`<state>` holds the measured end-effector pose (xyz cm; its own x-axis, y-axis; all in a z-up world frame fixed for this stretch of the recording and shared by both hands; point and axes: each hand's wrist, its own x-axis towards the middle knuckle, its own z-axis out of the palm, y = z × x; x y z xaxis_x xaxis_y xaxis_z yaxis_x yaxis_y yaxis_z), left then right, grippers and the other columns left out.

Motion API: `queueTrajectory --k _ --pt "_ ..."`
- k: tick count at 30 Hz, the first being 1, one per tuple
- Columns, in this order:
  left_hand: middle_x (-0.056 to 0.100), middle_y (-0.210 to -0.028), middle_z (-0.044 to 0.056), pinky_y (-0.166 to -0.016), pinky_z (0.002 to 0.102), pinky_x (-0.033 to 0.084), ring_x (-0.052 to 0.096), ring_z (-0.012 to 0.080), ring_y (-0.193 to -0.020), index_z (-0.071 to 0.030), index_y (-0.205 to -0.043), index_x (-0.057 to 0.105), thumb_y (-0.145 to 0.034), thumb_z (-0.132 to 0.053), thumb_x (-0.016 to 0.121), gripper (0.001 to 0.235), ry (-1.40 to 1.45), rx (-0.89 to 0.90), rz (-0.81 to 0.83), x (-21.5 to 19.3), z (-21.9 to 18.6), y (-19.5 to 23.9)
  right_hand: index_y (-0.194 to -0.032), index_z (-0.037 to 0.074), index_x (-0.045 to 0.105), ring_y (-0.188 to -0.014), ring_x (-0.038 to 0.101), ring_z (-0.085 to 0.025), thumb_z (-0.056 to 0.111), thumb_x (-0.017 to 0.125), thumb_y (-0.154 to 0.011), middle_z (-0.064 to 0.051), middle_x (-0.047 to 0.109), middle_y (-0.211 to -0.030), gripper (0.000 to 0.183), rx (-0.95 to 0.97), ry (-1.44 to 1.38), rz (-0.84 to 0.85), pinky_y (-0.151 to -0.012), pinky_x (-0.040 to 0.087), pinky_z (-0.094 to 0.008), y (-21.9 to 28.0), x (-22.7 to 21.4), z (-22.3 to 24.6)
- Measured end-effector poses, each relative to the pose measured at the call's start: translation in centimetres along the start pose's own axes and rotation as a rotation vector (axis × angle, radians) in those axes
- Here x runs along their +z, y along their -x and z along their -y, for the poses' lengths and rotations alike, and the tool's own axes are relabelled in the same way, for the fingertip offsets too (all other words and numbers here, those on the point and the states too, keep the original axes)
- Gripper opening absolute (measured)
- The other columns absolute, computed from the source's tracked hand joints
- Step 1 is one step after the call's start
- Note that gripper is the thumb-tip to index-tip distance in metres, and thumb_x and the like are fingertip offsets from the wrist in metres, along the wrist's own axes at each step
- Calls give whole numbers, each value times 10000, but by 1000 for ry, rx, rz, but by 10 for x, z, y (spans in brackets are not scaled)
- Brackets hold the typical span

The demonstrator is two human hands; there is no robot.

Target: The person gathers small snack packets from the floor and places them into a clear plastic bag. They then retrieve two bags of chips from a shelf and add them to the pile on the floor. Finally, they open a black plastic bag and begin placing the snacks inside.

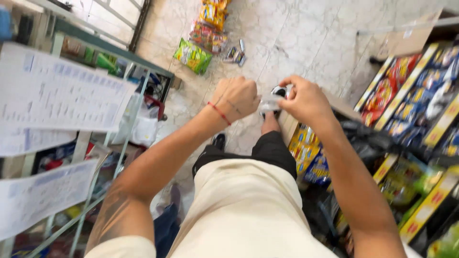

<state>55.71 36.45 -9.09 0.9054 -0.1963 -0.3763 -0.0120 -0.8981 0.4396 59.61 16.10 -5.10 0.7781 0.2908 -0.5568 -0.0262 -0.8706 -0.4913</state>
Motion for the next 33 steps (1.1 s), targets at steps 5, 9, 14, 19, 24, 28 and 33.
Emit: queueTrajectory --k 5,9,14,19,24,28,33 --pt "672 -635 190 -545 551 513 690 481 -672 -104 -662 710 -894 -416 557 418 115 -76 -64 -87 -47 -55 -1087 129 694 -627 610 -162 142 767 -803 -40 658 -658 293 -143 -132 65 -601 467 -337 -45 -124 23" --pt "662 -614 189 -469 600 451 631 531 -622 -114 -624 683 -1005 -422 564 504 100 -80 -198 -161 -101 -135 -1019 103 657 -555 482 -51 57 795 -853 7 571 -628 221 -296 -140 7 -523 394 -211 -112 -249 22" --pt "642 -550 152 -405 557 421 638 456 -527 -117 -595 700 -1002 -418 568 523 136 -126 -365 -225 -141 -234 -1006 108 653 -513 474 -47 86 807 -848 18 570 -616 222 -461 -75 61 -498 404 -201 -201 -368 30" --pt "691 -605 110 -442 548 474 685 411 -554 -151 -642 738 -1037 -480 519 559 160 -385 -423 -254 -115 -326 -1059 103 630 -544 507 -77 97 809 -850 9 575 -646 276 -636 111 191 -567 438 -224 -319 -421 78" --pt "691 -702 37 -448 529 430 682 355 -662 -152 -677 641 -955 -476 591 430 260 -546 -595 -247 -61 -404 -1102 111 619 -558 498 -104 163 792 -877 0 581 -652 289 -616 304 405 -557 426 -268 -431 -423 139" --pt "712 -731 71 -523 556 444 682 388 -715 -110 -701 653 -896 -387 602 342 506 -672 -691 -264 -57 -422 -1087 127 616 -541 514 -103 193 820 -860 17 595 -650 312 -793 535 503 -560 430 -273 -489 -430 180" --pt "635 -670 -13 -468 422 445 652 241 -640 -159 -685 610 -972 -309 642 325 463 -939 -1125 -266 -70 -427 -1052 83 639 -540 572 -61 58 824 -769 7 674 -704 339 -1030 670 672 -543 491 -199 -514 -413 236"
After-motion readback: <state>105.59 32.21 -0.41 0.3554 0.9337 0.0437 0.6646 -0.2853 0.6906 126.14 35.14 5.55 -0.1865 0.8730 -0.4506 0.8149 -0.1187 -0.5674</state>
